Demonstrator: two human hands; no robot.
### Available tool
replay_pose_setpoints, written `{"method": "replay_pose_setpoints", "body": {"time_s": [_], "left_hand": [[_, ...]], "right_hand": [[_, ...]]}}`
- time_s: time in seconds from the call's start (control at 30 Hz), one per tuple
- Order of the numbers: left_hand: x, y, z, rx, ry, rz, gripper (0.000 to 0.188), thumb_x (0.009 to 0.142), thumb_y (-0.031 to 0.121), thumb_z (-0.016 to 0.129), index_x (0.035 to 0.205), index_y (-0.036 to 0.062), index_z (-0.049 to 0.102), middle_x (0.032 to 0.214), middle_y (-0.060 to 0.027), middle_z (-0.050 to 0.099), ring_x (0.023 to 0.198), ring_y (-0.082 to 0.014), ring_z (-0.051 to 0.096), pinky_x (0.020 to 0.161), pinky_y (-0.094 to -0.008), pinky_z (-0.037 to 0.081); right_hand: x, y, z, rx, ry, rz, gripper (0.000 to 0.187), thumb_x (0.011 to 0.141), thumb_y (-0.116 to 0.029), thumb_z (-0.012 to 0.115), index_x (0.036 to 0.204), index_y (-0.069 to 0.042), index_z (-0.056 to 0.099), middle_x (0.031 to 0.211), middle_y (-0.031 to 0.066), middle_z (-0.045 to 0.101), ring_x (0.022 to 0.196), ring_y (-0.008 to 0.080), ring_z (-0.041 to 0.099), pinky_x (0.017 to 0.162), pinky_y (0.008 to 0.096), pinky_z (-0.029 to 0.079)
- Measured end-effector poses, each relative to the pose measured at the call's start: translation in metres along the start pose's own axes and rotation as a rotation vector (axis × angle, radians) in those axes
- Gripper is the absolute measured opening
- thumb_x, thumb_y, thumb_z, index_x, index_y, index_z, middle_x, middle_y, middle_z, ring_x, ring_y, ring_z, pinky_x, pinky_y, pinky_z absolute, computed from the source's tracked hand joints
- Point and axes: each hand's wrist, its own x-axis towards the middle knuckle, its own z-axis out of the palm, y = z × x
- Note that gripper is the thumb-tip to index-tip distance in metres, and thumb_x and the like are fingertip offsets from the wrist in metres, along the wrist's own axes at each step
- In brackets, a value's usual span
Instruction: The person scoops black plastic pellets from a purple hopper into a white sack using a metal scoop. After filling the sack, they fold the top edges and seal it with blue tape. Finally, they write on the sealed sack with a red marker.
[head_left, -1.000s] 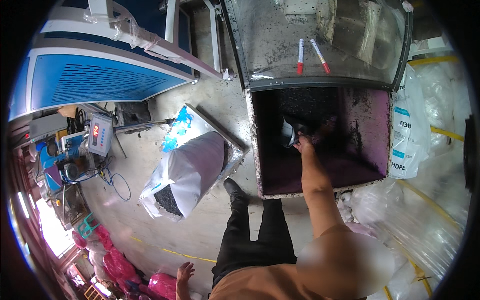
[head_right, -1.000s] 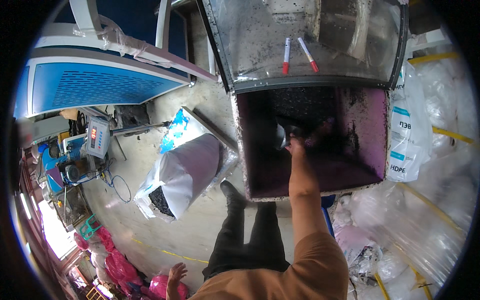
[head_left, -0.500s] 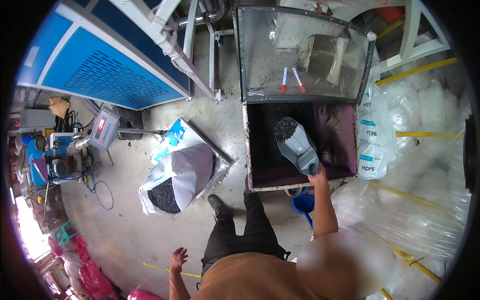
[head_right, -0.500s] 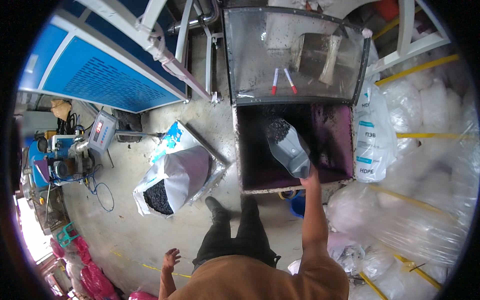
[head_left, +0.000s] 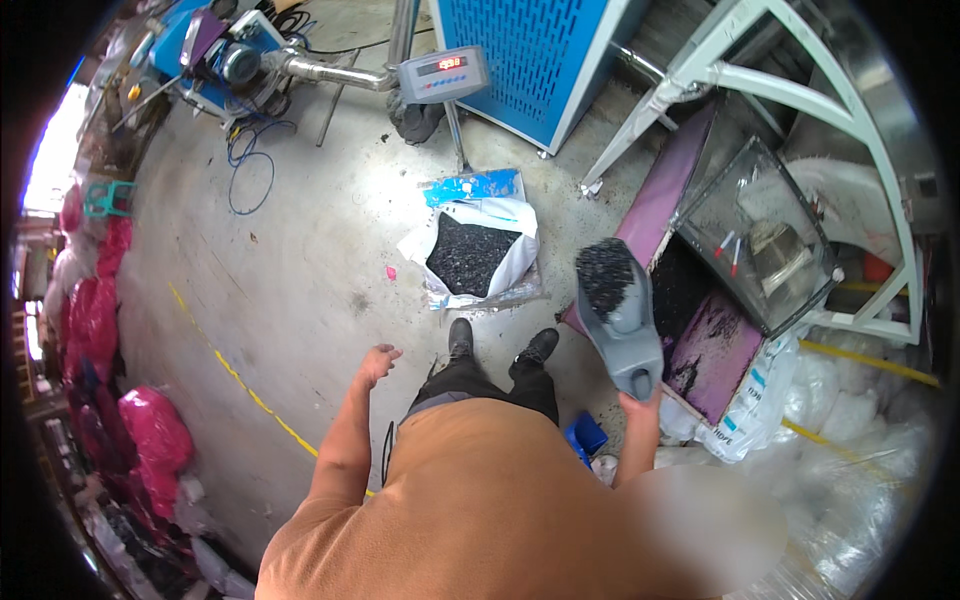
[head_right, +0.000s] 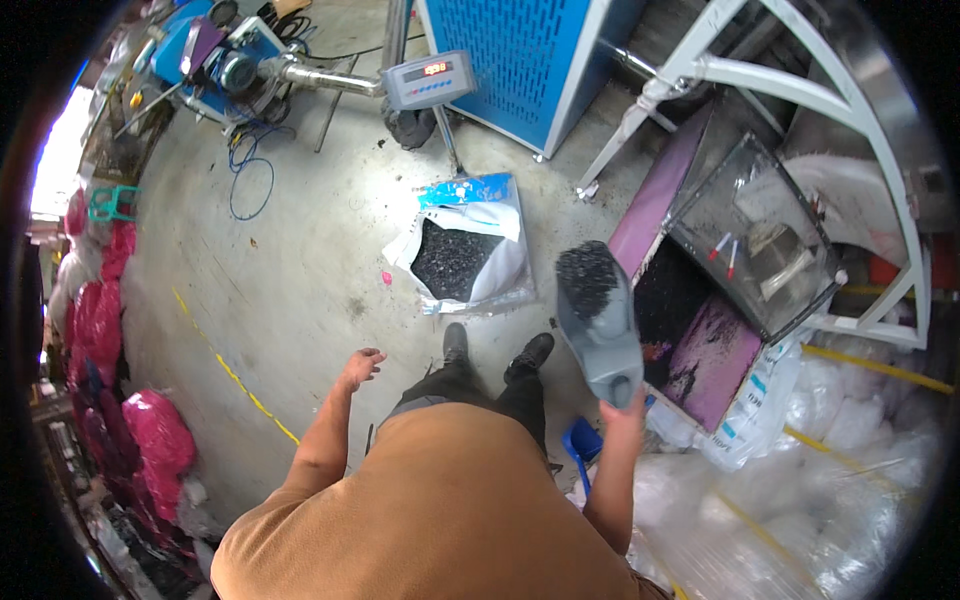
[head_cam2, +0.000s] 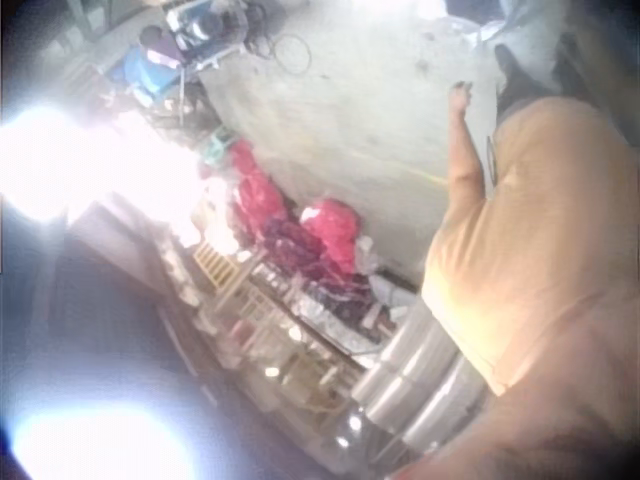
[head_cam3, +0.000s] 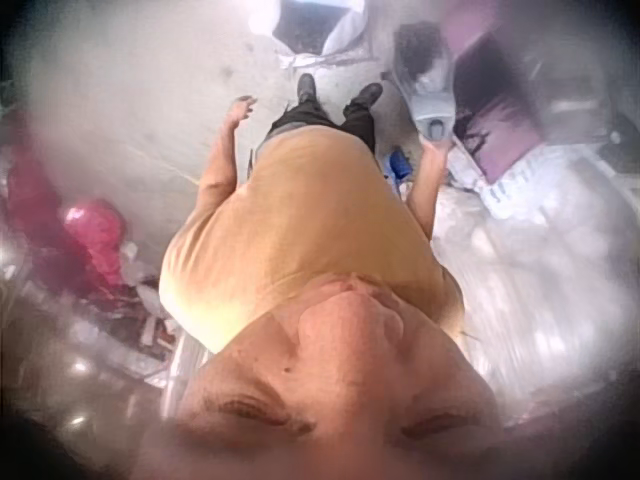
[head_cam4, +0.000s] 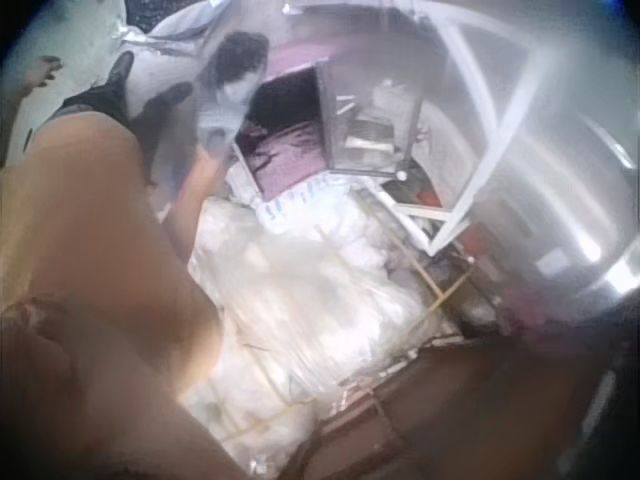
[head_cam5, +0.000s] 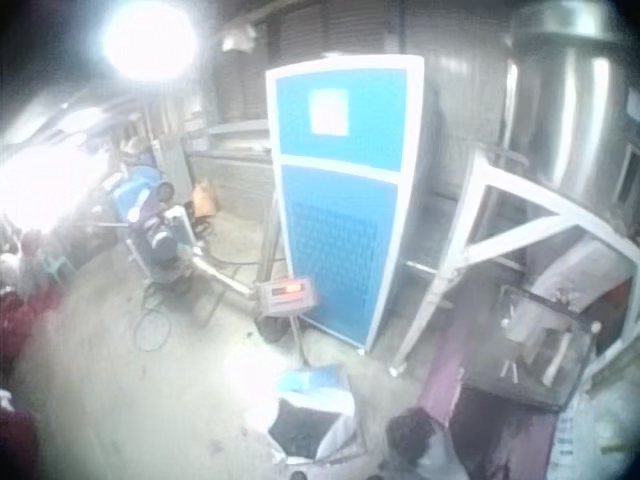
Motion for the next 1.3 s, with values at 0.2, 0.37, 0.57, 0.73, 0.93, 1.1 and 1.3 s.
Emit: {"method": "replay_pose_setpoints", "body": {"time_s": [0.2, 0.37, 0.57, 0.73, 0.93, 1.1, 1.3], "left_hand": [[0.0, -0.075, -0.042, -0.113, 0.047, -0.116, 0.065, 0.09, 0.037, 0.072, 0.14, -0.0002, 0.055, 0.127, -0.017, 0.066, 0.101, -0.0295, 0.066, 0.08, -0.043, 0.053], [0.0, -0.124, -0.056, -0.206, 0.057, -0.175, 0.055, 0.09, 0.037, 0.072, 0.131, 0.0023, 0.062, 0.118, -0.0129, 0.067, 0.094, -0.0251, 0.064, 0.075, -0.0406, 0.052], [-0.003, -0.156, -0.061, -0.302, 0.053, -0.191, 0.05, 0.09, 0.036, 0.073, 0.127, 0.0036, 0.064, 0.111, -0.0088, 0.066, 0.088, -0.0214, 0.061, 0.071, -0.0383, 0.05], [0.001, -0.154, -0.062, -0.312, 0.041, -0.19, 0.045, 0.09, 0.035, 0.072, 0.123, 0.0053, 0.065, 0.108, -0.0055, 0.064, 0.088, -0.0198, 0.061, 0.07, -0.0374, 0.05], [0.016, -0.146, -0.067, -0.265, 0.045, -0.155, 0.049, 0.089, 0.035, 0.073, 0.125, 0.003, 0.064, 0.111, -0.0087, 0.066, 0.088, -0.0218, 0.061, 0.069, -0.0382, 0.05], [0.019, -0.111, -0.067, -0.191, 0.059, -0.106, 0.052, 0.089, 0.034, 0.072, 0.128, 0.0019, 0.063, 0.113, -0.0104, 0.068, 0.091, -0.0235, 0.064, 0.072, -0.0392, 0.052], [0.001, -0.062, -0.046, -0.177, 0.071, -0.092, 0.056, 0.089, 0.035, 0.072, 0.133, 0.0013, 0.061, 0.12, -0.0126, 0.068, 0.096, -0.025, 0.066, 0.076, -0.0401, 0.053]], "right_hand": [[-0.025, 0.094, 0.124, -0.433, -0.187, -0.086, 0.028, 0.096, -0.023, 0.069, 0.113, 0.0, 0.068, 0.108, 0.0086, 0.071, 0.098, 0.0201, 0.068, 0.09, 0.0362, 0.055], [-0.028, 0.144, 0.181, -0.785, -0.167, -0.275, 0.037, 0.093, -0.019, 0.071, 0.12, 0.005, 0.066, 0.106, 0.0076, 0.069, 0.095, 0.0181, 0.065, 0.085, 0.0334, 0.052], [-0.033, 0.165, 0.195, -0.776, -0.168, -0.243, 0.031, 0.095, -0.017, 0.068, 0.117, 0.004, 0.066, 0.105, 0.0061, 0.069, 0.096, 0.0187, 0.065, 0.085, 0.0337, 0.052], [-0.033, 0.152, 0.174, -0.365, -0.175, 0.007, 0.027, 0.099, -0.02, 0.062, 0.119, -0.002, 0.065, 0.115, 0.0094, 0.07, 0.107, 0.0231, 0.067, 0.096, 0.038, 0.055], [-0.028, 0.111, 0.112, -0.004, -0.023, 0.05, 0.026, 0.099, -0.026, 0.059, 0.118, -0.01, 0.068, 0.117, 0.0057, 0.072, 0.11, 0.0233, 0.068, 0.098, 0.0395, 0.056], [-0.023, 0.055, 0.056, 0.075, -0.009, -0.041, 0.022, 0.099, -0.026, 0.059, 0.111, -0.012, 0.07, 0.113, 0.0043, 0.073, 0.102, 0.0234, 0.071, 0.087, 0.0403, 0.061], [-0.029, -0.011, 0.026, 0.119, 0.086, -0.201, 0.027, 0.102, -0.029, 0.054, 0.117, -0.011, 0.067, 0.116, 0.0047, 0.072, 0.104, 0.0242, 0.069, 0.087, 0.042, 0.059]]}}
